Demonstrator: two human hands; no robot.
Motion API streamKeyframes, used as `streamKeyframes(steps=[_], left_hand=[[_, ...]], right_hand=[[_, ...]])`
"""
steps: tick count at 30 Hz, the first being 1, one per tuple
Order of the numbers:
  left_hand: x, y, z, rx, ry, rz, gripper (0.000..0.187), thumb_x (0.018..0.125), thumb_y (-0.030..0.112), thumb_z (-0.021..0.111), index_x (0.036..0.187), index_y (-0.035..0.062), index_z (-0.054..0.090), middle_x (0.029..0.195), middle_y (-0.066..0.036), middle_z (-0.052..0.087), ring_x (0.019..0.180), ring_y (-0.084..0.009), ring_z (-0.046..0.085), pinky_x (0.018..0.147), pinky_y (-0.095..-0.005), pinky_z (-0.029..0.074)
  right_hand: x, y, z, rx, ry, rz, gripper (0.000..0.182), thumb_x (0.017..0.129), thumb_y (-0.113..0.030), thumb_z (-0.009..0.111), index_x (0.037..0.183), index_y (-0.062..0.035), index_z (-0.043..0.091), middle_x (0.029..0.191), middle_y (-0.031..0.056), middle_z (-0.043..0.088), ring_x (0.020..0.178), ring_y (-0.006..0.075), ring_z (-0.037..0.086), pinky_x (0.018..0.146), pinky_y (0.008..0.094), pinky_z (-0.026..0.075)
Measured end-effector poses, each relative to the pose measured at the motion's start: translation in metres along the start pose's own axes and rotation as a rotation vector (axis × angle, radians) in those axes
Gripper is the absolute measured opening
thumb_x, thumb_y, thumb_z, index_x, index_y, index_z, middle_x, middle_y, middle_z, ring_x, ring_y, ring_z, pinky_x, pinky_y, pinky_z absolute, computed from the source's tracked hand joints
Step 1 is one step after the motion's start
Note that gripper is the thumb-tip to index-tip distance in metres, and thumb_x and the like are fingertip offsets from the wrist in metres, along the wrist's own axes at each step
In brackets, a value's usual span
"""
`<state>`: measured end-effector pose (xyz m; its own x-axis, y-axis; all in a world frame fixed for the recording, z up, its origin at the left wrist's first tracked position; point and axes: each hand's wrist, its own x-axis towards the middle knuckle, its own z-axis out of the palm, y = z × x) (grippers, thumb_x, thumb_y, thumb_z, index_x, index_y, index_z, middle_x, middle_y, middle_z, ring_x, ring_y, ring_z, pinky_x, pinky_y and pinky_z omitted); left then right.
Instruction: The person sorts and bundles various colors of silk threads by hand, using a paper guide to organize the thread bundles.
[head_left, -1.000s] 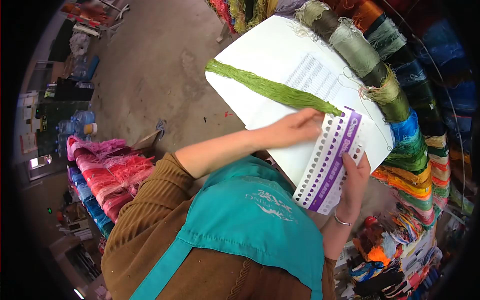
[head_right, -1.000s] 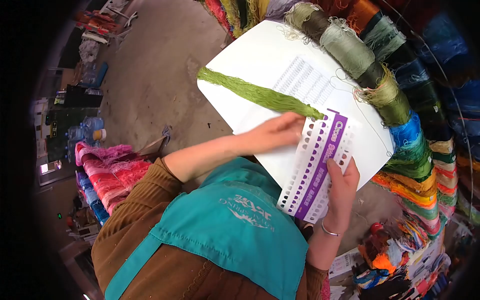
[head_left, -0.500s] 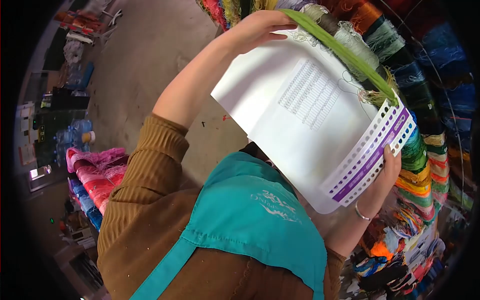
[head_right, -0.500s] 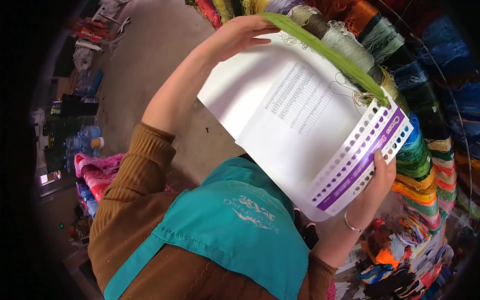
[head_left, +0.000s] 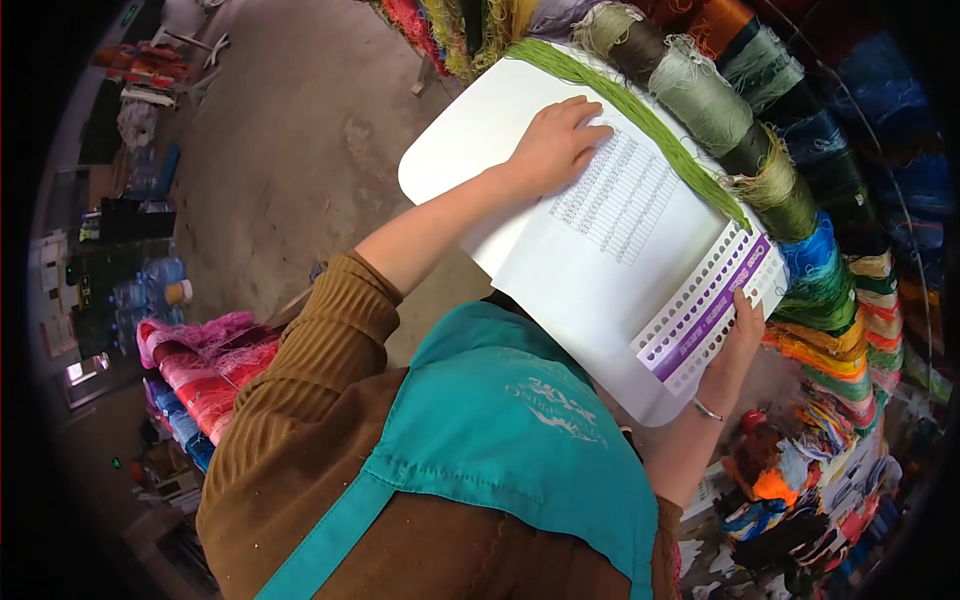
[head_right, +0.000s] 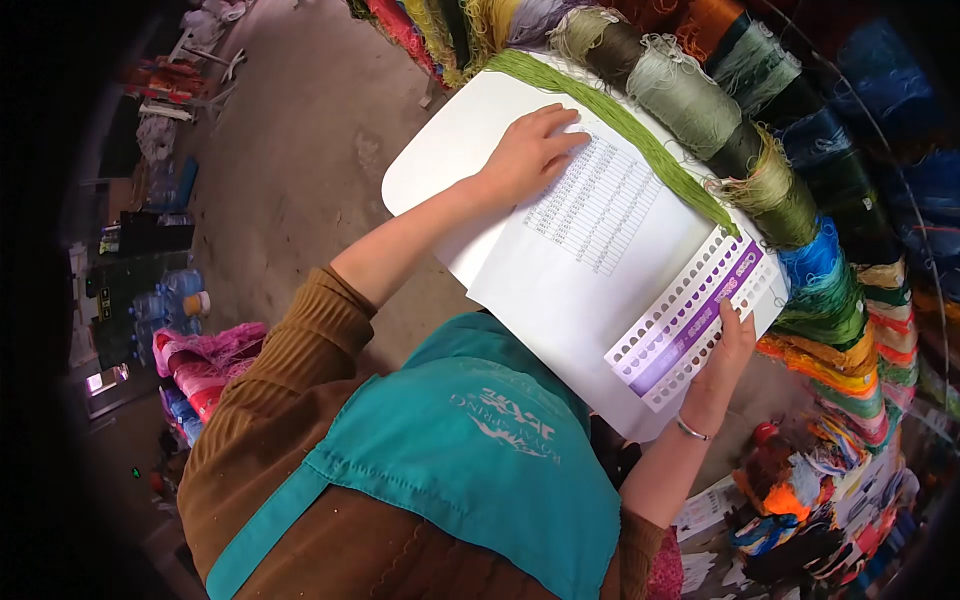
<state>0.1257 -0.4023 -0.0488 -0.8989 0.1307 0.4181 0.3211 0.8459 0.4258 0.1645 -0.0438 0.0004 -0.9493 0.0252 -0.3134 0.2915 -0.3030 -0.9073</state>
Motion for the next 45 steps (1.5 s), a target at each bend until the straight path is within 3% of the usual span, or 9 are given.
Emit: streamKeyframes(steps=[15, 27, 39, 45], left_hand=[[-0.023, 0.004, -0.014, 0.134, 0.066, 0.0, 0.03, 0.082, 0.006, 0.063, 0.112, 0.0088, 0.063, 0.126, -0.011, 0.052, 0.126, -0.0328, 0.043, 0.102, -0.0451, 0.037], [-0.03, -0.008, -0.029, 0.09, -0.008, -0.037, 0.034, 0.08, 0.004, 0.061, 0.113, 0.0095, 0.063, 0.113, -0.008, 0.058, 0.109, -0.0253, 0.054, 0.094, -0.0406, 0.041], [-0.03, -0.006, -0.03, 0.08, 0.021, -0.056, 0.028, 0.082, 0.007, 0.057, 0.109, 0.0105, 0.065, 0.109, -0.009, 0.059, 0.109, -0.0256, 0.055, 0.095, -0.0408, 0.041], [-0.03, -0.008, -0.03, 0.071, -0.004, -0.044, 0.036, 0.081, 0.004, 0.059, 0.116, 0.0123, 0.063, 0.113, -0.008, 0.056, 0.108, -0.0263, 0.054, 0.093, -0.0405, 0.041]], right_hand=[[0.008, 0.026, -0.018, -0.179, 0.036, -0.015, 0.029, 0.091, -0.005, 0.056, 0.12, 0.0023, 0.056, 0.105, 0.0083, 0.066, 0.088, 0.0142, 0.064, 0.077, 0.0261, 0.052], [0.003, 0.027, -0.01, -0.191, 0.06, -0.044, 0.031, 0.092, -0.005, 0.056, 0.122, 0.0029, 0.053, 0.105, 0.0086, 0.065, 0.086, 0.0137, 0.064, 0.075, 0.0257, 0.052], [0.002, 0.028, -0.002, -0.234, 0.09, -0.081, 0.027, 0.094, -0.007, 0.055, 0.119, 0.0027, 0.054, 0.104, 0.0081, 0.065, 0.085, 0.0126, 0.062, 0.076, 0.0255, 0.051], [0.002, 0.029, -0.001, -0.258, 0.098, -0.095, 0.026, 0.094, -0.008, 0.055, 0.117, 0.0023, 0.054, 0.102, 0.0077, 0.065, 0.082, 0.0119, 0.063, 0.072, 0.0244, 0.051]])
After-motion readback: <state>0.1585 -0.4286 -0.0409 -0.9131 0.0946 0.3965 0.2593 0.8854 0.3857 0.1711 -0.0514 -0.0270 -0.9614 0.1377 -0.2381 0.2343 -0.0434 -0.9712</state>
